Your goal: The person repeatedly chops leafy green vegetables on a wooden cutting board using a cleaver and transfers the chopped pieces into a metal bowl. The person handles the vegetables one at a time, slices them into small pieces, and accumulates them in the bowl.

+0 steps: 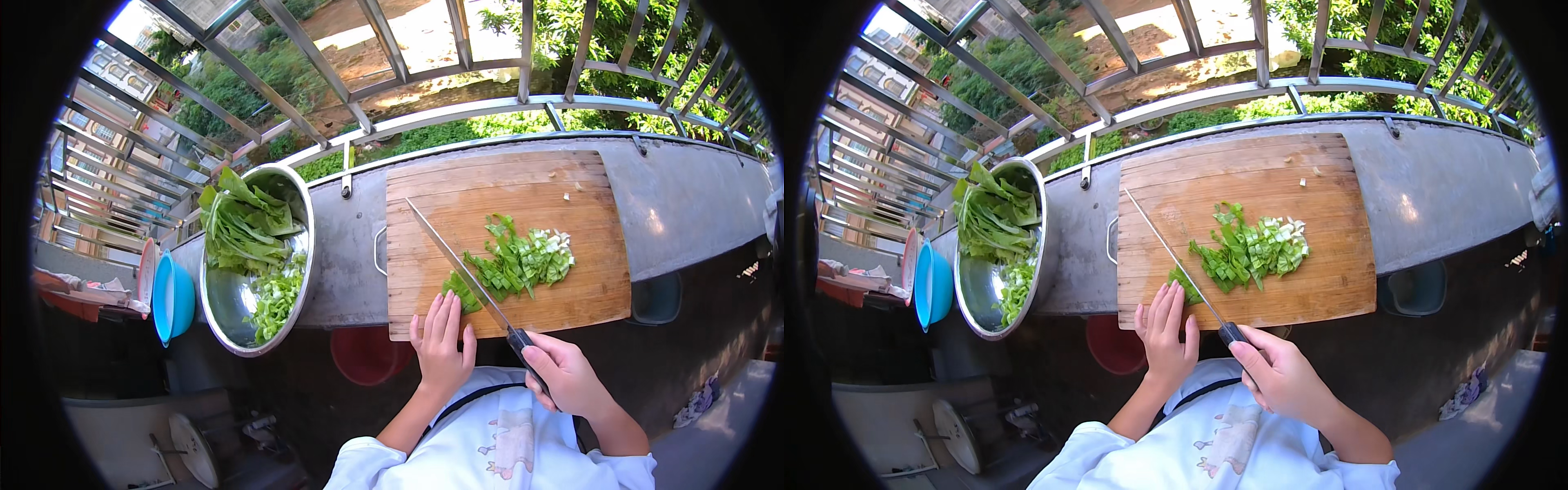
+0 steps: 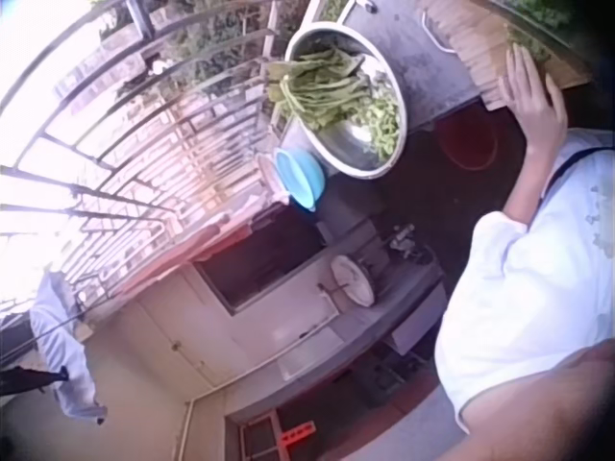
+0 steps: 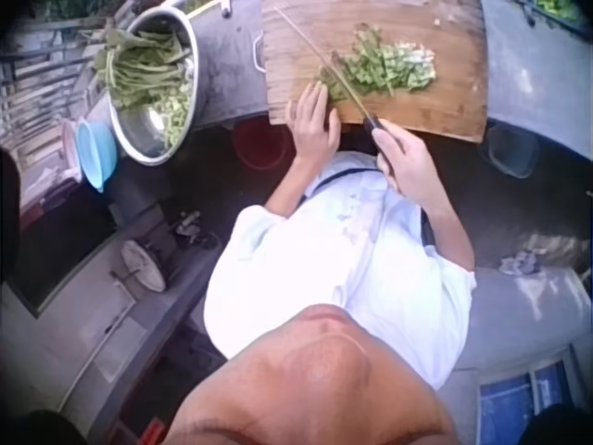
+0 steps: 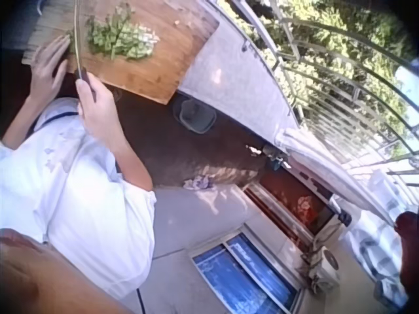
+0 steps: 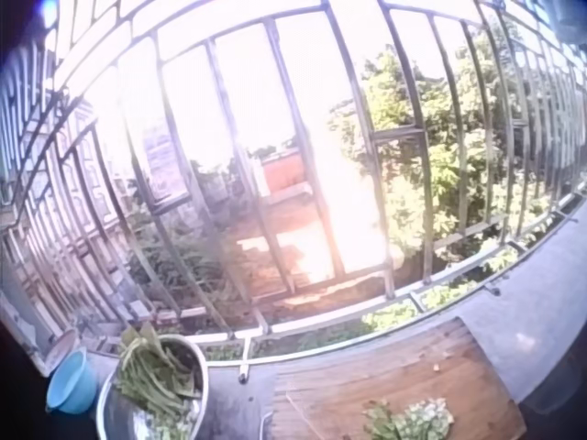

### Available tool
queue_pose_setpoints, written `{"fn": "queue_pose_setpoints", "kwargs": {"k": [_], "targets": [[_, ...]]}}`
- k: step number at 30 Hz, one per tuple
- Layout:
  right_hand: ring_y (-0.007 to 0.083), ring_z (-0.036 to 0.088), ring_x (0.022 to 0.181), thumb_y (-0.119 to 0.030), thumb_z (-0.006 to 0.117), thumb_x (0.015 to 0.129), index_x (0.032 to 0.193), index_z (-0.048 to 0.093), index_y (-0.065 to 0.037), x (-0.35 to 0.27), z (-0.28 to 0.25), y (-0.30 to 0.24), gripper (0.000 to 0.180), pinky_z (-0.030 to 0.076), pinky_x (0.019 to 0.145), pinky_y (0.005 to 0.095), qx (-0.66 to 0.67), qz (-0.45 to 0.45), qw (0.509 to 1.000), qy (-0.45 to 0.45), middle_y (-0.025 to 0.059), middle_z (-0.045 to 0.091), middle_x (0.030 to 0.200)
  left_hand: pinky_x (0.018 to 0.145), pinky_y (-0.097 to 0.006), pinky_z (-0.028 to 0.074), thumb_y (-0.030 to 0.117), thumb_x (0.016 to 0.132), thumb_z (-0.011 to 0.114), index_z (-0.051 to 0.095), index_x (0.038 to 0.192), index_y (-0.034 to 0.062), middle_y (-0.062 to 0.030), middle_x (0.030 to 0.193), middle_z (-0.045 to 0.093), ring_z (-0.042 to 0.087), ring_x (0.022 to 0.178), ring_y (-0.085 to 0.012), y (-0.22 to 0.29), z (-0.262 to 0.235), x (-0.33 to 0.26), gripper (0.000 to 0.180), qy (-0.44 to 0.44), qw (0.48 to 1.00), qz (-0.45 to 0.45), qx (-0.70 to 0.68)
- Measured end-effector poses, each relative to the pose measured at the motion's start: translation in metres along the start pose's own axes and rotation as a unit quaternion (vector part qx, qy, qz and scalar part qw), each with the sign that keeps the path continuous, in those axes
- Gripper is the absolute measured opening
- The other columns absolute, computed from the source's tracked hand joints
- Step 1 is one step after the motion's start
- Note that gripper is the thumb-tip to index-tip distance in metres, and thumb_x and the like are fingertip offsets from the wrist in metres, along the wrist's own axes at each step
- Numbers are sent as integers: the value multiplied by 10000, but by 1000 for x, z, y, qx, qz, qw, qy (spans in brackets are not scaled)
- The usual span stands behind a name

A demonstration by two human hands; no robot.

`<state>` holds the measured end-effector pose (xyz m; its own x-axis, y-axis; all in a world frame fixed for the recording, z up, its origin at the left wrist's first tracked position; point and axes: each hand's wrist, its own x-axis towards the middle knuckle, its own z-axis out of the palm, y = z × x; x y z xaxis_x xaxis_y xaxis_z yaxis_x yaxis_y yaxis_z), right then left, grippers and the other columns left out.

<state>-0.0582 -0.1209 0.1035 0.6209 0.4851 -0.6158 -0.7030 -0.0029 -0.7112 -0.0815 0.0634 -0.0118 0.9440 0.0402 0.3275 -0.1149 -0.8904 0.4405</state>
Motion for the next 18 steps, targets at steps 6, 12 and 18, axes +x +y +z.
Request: {"fn": "queue_pose_setpoints", "kwargs": {"k": [6, 12, 18], "targets": [[20, 381, 471, -230, 466, 959, 1235, 474, -17, -2, 1, 8, 349, 310, 416, 178, -4, 19, 1000, -7, -41, 436, 608, 1055, -415, 140, 138, 799, 562, 531, 1204, -17, -124, 1287, 513, 437, 1243, -239, -1, 1, -2, 435, 0, 1000, 8, 6], [18, 385, 537, -211, 474, 954, 1207, 493, -20, 5, 11, 18, 317, 319, 460, 182, -64, -4, 998, 25, -50, 424, 630, 1042, -394, 149, 167, 799, 561, 543, 1193, -23, -125, 1298, 506, 439, 1244, -232, -2, 5, -5, 438, -6, 999, 20, 36], [34, 354, 348, -275, 410, 975, 1156, 502, -18, 47, 12, -4, 328, 285, 321, 196, -27, -10, 999, -19, -39, 422, 531, 1042, -407, 107, 200, 806, 549, 533, 1209, -18, -121, 1307, 500, 435, 1250, -217, -2, 5, -5, 458, -10, 998, 28, 53]]}}
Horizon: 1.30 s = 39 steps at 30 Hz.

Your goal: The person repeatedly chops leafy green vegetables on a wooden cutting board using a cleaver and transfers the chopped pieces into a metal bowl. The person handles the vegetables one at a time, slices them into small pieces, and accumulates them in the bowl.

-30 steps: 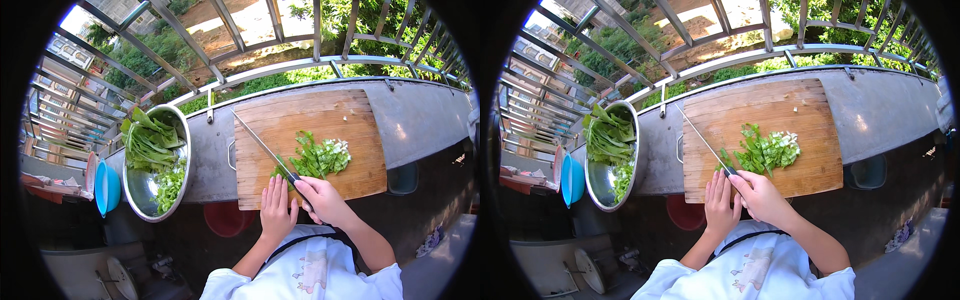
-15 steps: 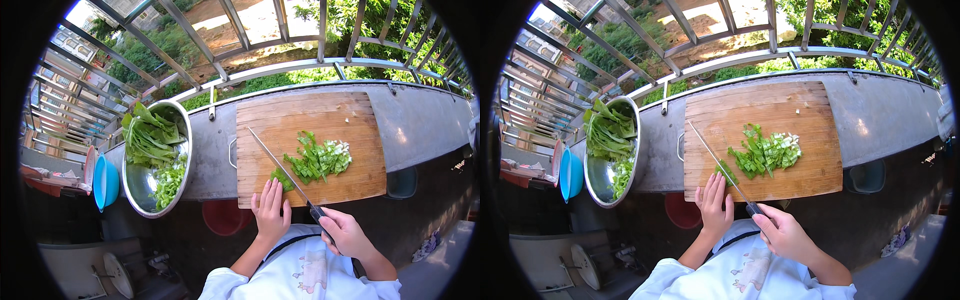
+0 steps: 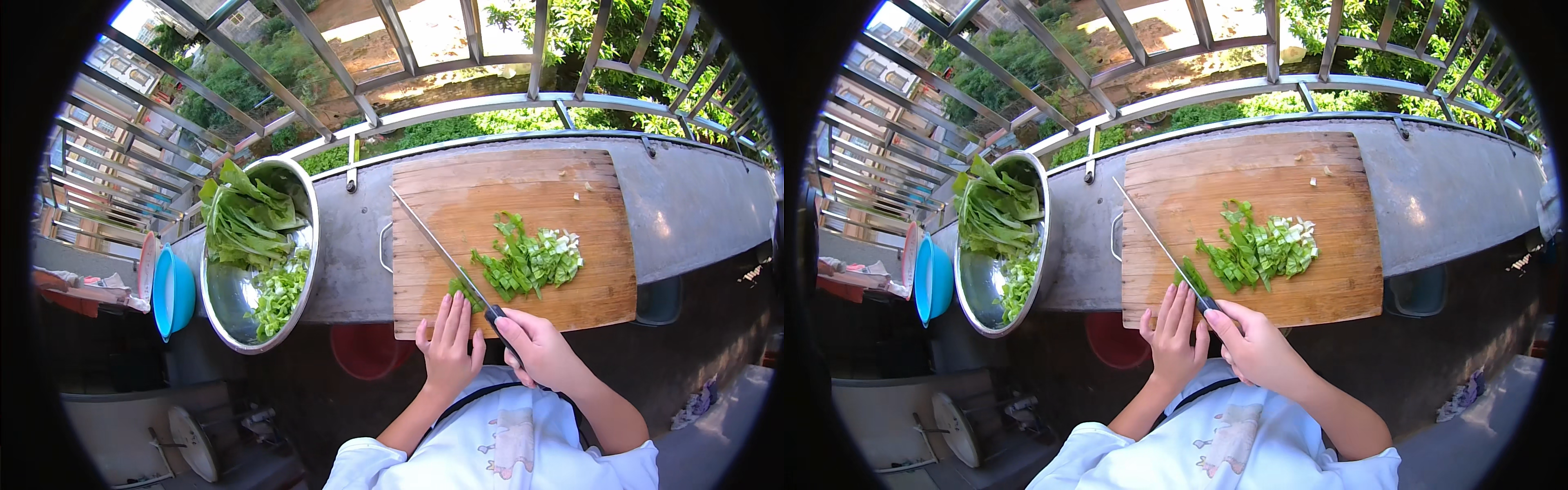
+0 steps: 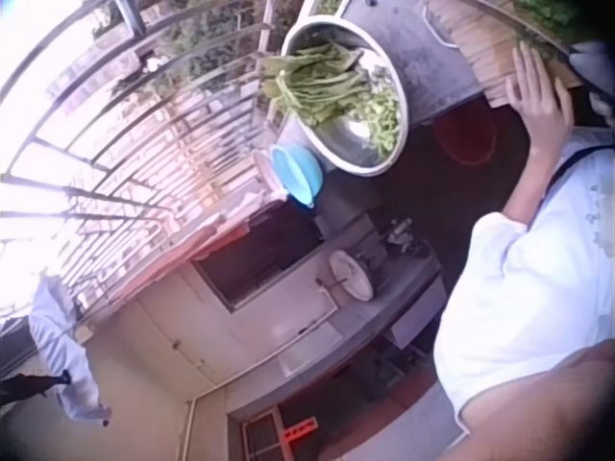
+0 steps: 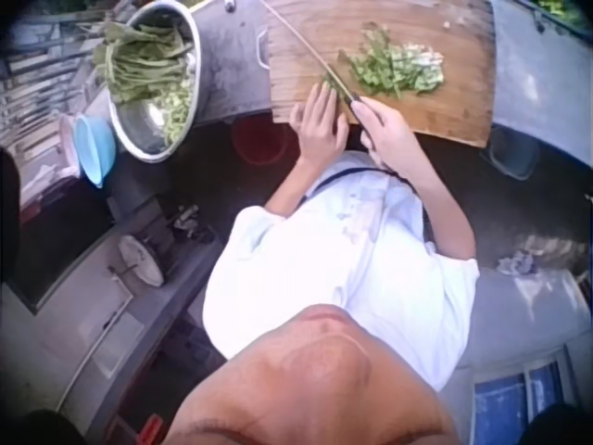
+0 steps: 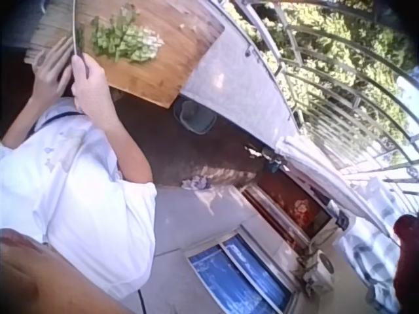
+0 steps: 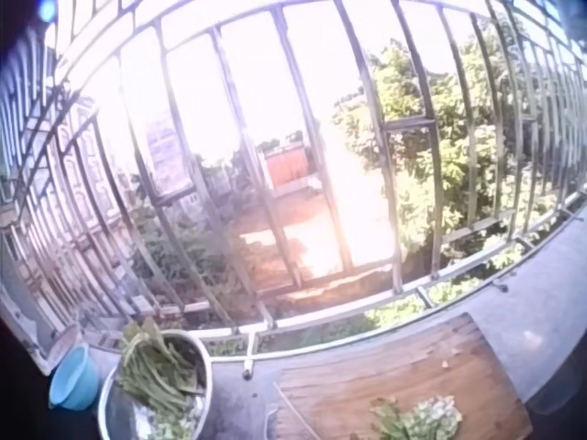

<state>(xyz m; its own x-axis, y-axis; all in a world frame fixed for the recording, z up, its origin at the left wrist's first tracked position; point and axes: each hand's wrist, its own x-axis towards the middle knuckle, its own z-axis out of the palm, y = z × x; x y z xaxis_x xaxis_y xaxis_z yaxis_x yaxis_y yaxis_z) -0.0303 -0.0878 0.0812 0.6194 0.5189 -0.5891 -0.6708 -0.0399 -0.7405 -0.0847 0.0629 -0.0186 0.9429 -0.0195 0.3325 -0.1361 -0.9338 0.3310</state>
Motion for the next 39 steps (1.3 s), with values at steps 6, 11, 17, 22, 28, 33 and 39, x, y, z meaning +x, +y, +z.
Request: {"fn": "queue_pose_setpoints", "kwargs": {"k": [6, 11, 17, 22, 28, 33, 39], "targets": [[34, 353, 355, -279, 427, 971, 1170, 498, -24, 10, -3, -4, 332, 285, 325, 200, 9, -20, 1000, 11, -38, 414, 527, 1043, -421, 72, 202, 812, 545, 526, 1216, -11, -117, 1315, 492, 425, 1258, -207, 1, -3, 0, 458, -3, 1000, -6, 0], [50, 375, 344, -242, 404, 976, 1243, 462, -26, -10, -9, -3, 347, 302, 322, 194, -2, -16, 1000, 26, -5, 443, 553, 1027, -407, 167, 143, 800, 554, 515, 1220, -22, -135, 1308, 493, 426, 1256, -231, -3, -8, 3, 453, -3, 998, -10, -63], [21, 363, 405, -232, 460, 961, 1223, 466, -2, -38, -2, 4, 348, 287, 365, 181, 28, 14, 1000, 2, -43, 429, 562, 977, -392, 311, 53, 769, 567, 499, 1224, -48, -198, 1295, 486, 447, 1230, -311, -7, -12, 2, 471, 44, 991, -20, -125], [19, 382, 515, -225, 476, 956, 1216, 488, -1, -38, 2, 18, 344, 325, 456, 176, 2, 13, 1000, 6, -48, 436, 633, 986, -391, 298, 57, 769, 553, 523, 1215, -36, -174, 1294, 498, 430, 1248, -306, -8, -6, -3, 457, 39, 993, -25, -106], [24, 380, 559, -230, 475, 954, 1217, 494, 0, -32, 7, 16, 349, 336, 488, 184, -51, 8, 999, 14, -47, 426, 646, 1005, -389, 261, 116, 782, 538, 538, 1214, -12, -134, 1302, 504, 415, 1262, -298, -6, -3, -6, 451, 9, 999, -5, -36], [24, 362, 444, -273, 437, 967, 1218, 491, -20, 0, 8, -1, 361, 305, 385, 195, -19, 14, 1000, -15, -50, 418, 575, 1007, -389, 260, 131, 786, 531, 537, 1213, -15, -142, 1297, 506, 419, 1259, -298, -7, -1, -6, 451, 10, 1000, 2, -21], [48, 357, 337, -277, 421, 974, 1190, 499, -23, 6, -9, -1, 342, 292, 315, 203, 18, 7, 1000, 18, -17, 428, 525, 1002, -393, 270, 137, 784, 538, 544, 1197, -21, -151, 1290, 510, 421, 1256, -303, -5, -6, -2, 443, 11, 1000, 7, -15]]}}
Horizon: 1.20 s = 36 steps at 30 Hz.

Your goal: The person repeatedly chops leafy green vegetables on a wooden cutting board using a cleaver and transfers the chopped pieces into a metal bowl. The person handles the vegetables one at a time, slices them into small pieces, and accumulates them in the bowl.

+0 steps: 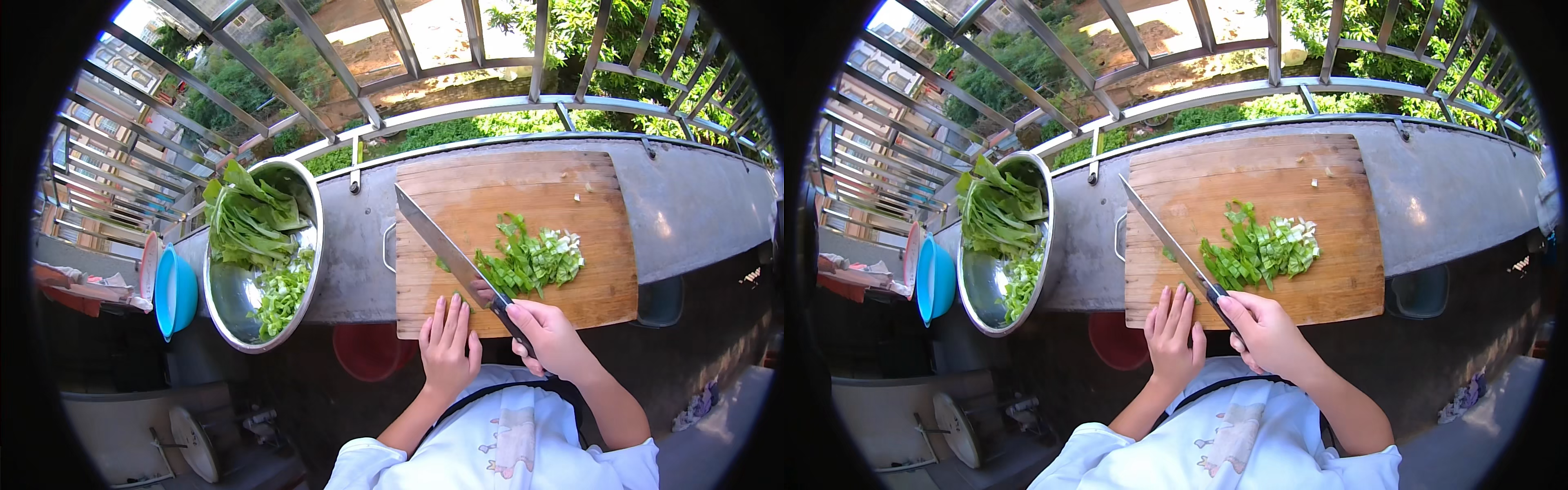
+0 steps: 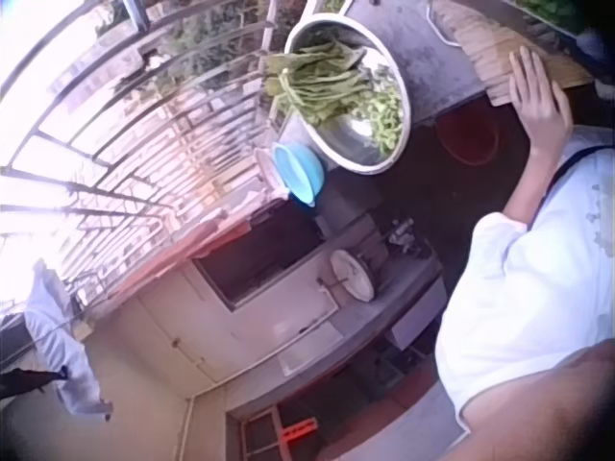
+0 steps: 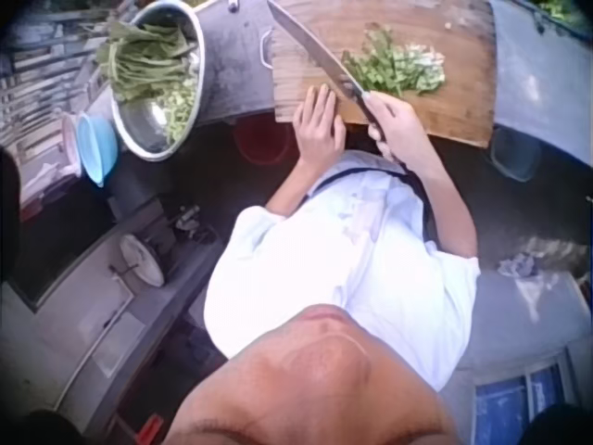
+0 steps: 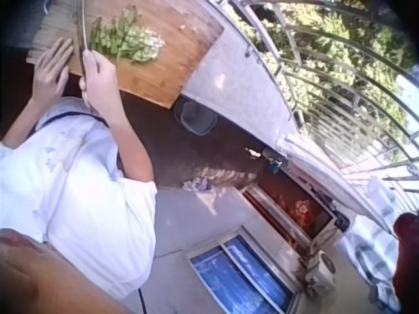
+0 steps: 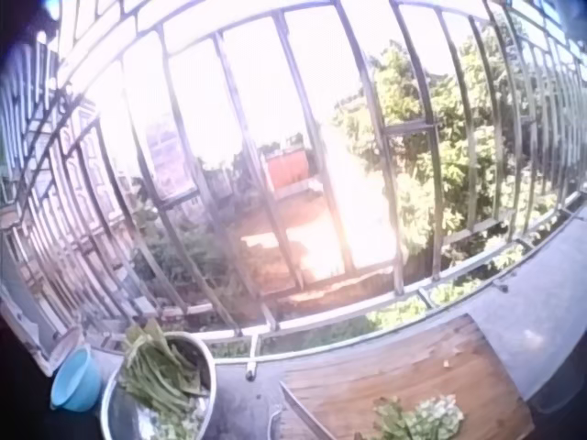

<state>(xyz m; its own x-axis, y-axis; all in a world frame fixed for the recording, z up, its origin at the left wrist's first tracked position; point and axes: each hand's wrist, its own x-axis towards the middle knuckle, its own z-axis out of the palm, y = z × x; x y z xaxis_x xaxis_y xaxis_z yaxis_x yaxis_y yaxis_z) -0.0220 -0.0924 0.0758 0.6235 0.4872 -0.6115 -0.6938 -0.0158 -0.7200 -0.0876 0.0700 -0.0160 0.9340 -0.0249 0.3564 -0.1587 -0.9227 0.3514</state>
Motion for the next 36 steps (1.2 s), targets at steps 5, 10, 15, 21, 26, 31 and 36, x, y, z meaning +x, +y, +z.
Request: {"fn": "queue_pose_setpoints", "kwargs": {"k": [5, 10, 15, 21, 26, 31, 36], "targets": [[47, 374, 352, -276, 437, 969, 1178, 505, -36, -20, -12, -3, 326, 309, 320, 198, 36, -12, 999, 28, -4, 454, 567, 1004, -396, 269, 139, 790, 540, 559, 1179, -12, -154, 1276, 520, 423, 1251, -306, 3, -2, 2, 417, -5, 1000, -18, -25], [69, 368, 330, -408, 378, 966, 1252, 438, -26, -56, -50, 4, 480, 292, 284, 212, 133, -64, 988, 37, 32, 445, 546, 1016, -401, 260, 108, 811, 541, 562, 1175, -5, -160, 1278, 517, 423, 1253, -295, 3, -8, 5, 382, 2, 996, -40, -85], [64, 318, 323, -521, 249, 956, 1359, 337, -121, -83, -121, 43, 575, 259, 272, 210, 426, -102, 899, -14, 12, 385, 559, 1034, -402, 289, 71, 855, 483, 524, 1213, -39, -202, 1305, 480, 423, 1247, -332, -2, -14, 19, 376, 47, 969, -93, -222], [62, 295, 336, -528, 233, 955, 1351, 337, -134, -88, -161, 94, 568, 273, 292, 211, 559, -129, 819, -14, 5, 361, 565, 1069, -376, 260, 71, 894, 398, 453, 1265, -74, -219, 1364, 404, 362, 1295, -314, -10, -13, 36, 402, 64, 933, -159, -316], [57, 297, 330, -536, 249, 948, 1336, 356, -146, -75, -156, 104, 560, 265, 288, 199, 521, -80, 848, -56, 0, 372, 566, 1094, -393, 150, 138, 926, 364, 362, 1332, -53, -206, 1427, 304, 252, 1349, -290, -8, 0, 46, 450, 36, 921, -207, -327], [58, 311, 344, -533, 261, 947, 1337, 369, -133, -60, -133, 100, 569, 277, 296, 196, 459, -1, 882, -102, 8, 381, 573, 1107, -438, 3, 227, 955, 340, 275, 1386, -28, -183, 1476, 214, 141, 1390, -276, -1, 7, 65, 505, 0, 920, -244, -306], [54, 308, 346, -526, 255, 952, 1338, 367, -132, -44, -109, 96, 563, 272, 299, 191, 434, 25, 891, -129, 2, 382, 570, 1093, -481, -45, 260, 959, 343, 239, 1407, 1, -172, 1489, 181, 119, 1396, -276, 9, 14, 76, 527, -10, 921, -248, -300]]}}
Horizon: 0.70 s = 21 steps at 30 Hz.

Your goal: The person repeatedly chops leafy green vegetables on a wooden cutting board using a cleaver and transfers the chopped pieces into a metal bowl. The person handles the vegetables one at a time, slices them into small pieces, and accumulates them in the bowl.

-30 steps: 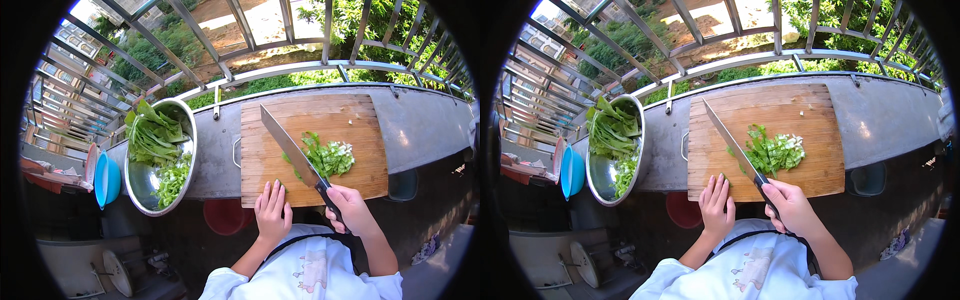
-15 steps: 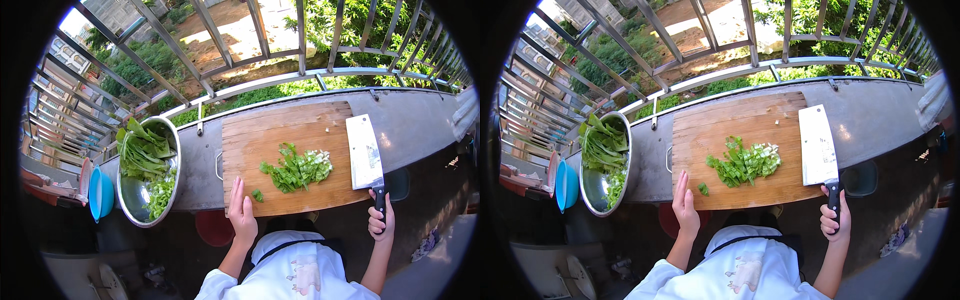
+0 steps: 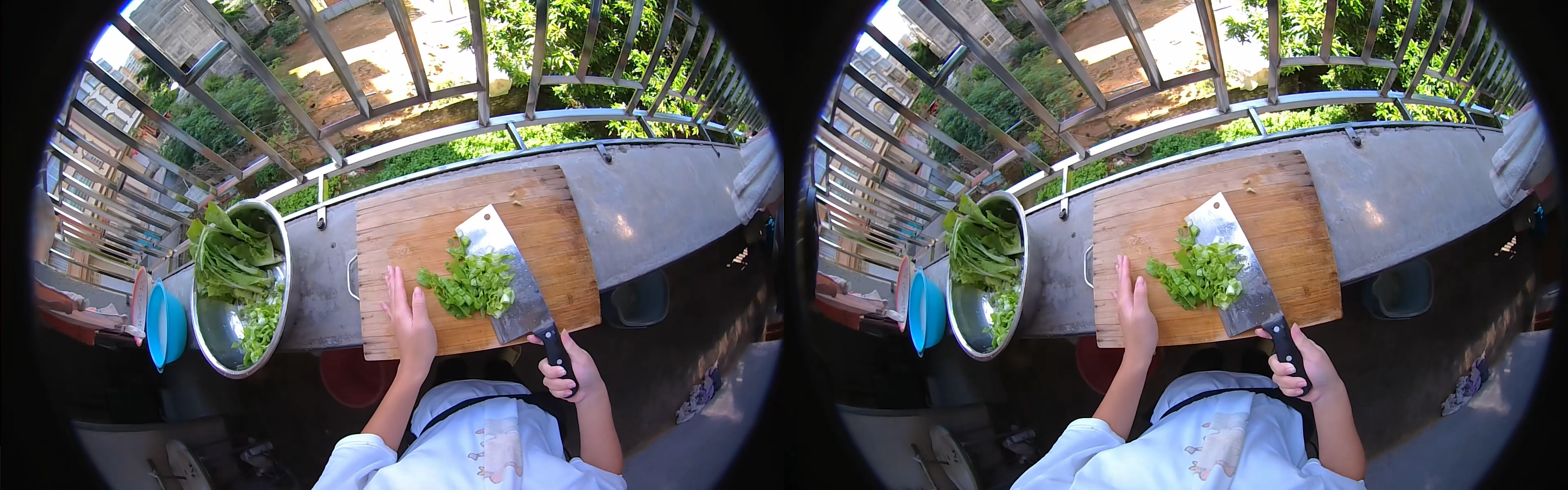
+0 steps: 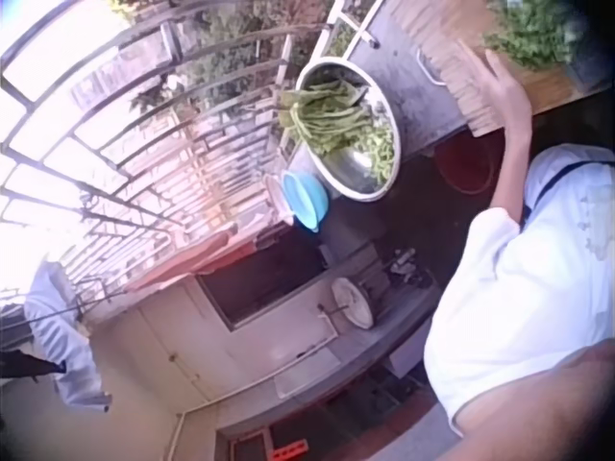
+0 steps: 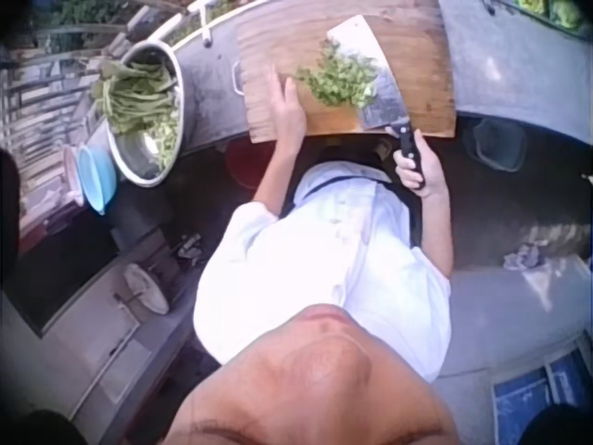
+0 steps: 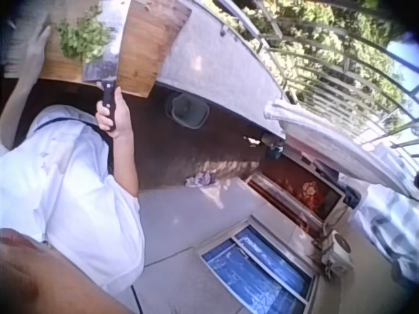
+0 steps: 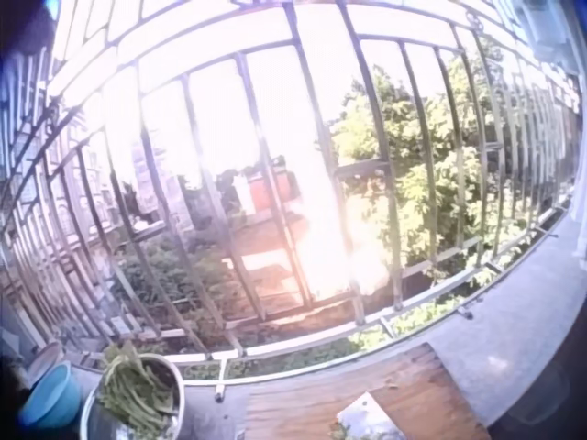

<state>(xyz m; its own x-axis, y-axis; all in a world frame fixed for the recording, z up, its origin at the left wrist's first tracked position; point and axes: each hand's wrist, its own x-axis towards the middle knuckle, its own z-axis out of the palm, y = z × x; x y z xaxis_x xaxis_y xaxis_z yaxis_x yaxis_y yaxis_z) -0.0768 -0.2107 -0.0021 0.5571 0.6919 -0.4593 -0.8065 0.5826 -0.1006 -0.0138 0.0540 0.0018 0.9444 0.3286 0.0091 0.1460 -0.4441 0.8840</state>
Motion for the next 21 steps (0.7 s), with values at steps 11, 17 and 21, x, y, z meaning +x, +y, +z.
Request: {"fn": "queue_pose_setpoints", "kwargs": {"k": [11, 17, 21], "targets": [[69, 346, 375, -499, 293, 958, 1329, 384, -139, 20, 16, 19, 525, 299, 352, 208, 7, 37, 999, -18, 11, 395, 592, 1051, -569, -80, 385, 894, 493, 227, 1419, 64, -180, 1490, 159, 103, 1390, -324, 25, 37, -3, 671, -21, 999, 24, 41], [69, 340, 363, -522, 283, 950, 1324, 377, -141, 19, 22, 19, 543, 283, 334, 194, -20, 32, 999, 3, 9, 395, 573, 1072, -546, 62, 355, 830, 608, 277, 1403, 80, -192, 1473, 191, 141, 1366, -375, 26, 45, -5, 717, -5, 992, 112, 58], [69, 350, 374, -503, 284, 958, 1327, 386, -132, 19, 18, 18, 534, 294, 347, 205, 7, 36, 999, -25, 13, 395, 593, 1068, -521, 138, 284, 819, 627, 394, 1350, 91, -200, 1456, 228, 181, 1344, -395, 20, 51, -3, 612, 0, 984, 171, 51]]}}
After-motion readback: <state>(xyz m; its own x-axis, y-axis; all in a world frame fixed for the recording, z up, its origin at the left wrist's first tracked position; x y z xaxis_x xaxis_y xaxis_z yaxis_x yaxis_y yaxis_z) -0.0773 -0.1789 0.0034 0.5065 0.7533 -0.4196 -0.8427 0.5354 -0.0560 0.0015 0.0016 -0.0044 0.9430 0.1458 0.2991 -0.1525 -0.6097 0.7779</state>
